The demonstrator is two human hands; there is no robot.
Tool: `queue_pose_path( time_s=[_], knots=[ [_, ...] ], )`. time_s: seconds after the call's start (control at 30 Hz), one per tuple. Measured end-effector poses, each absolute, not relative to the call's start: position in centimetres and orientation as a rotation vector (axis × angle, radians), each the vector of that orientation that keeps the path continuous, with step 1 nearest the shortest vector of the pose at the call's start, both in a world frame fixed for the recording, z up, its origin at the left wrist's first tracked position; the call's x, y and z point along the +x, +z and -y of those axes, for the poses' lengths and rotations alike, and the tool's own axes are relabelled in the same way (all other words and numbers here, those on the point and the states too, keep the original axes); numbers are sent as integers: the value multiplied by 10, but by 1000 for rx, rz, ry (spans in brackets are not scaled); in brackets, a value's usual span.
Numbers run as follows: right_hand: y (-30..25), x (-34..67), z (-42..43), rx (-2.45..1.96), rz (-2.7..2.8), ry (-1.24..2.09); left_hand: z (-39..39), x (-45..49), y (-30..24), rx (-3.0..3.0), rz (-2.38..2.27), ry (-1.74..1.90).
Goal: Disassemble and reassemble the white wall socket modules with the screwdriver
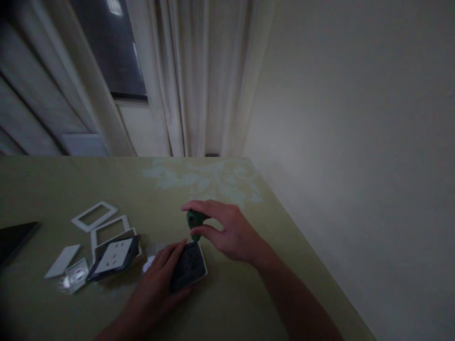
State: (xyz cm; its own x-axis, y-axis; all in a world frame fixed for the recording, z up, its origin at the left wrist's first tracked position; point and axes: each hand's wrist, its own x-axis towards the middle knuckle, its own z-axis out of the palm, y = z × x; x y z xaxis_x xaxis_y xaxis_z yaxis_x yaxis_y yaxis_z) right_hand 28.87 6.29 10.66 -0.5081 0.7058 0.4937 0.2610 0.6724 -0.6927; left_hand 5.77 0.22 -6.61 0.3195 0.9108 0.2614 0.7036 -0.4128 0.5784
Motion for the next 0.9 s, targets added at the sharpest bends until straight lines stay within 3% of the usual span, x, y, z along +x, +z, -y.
queue_pose_path(
  time_s=[0.3, 0.47, 0.7, 0.9],
  knots=[
    [102, 278, -49, -802, 2072, 272, -3, 61, -67, 2218, -1478, 775],
    [100, 277, -48, -736, 2098, 461, -3, 67, -58, 2138, -1480, 747],
    [112, 282, -42, -785, 2087, 1139, -6, 68, -42, 2080, -1445, 651],
    [82, 278, -43, -1042, 1780, 839, -7, 69, -40, 2093, -1430, 682]
  ],
)
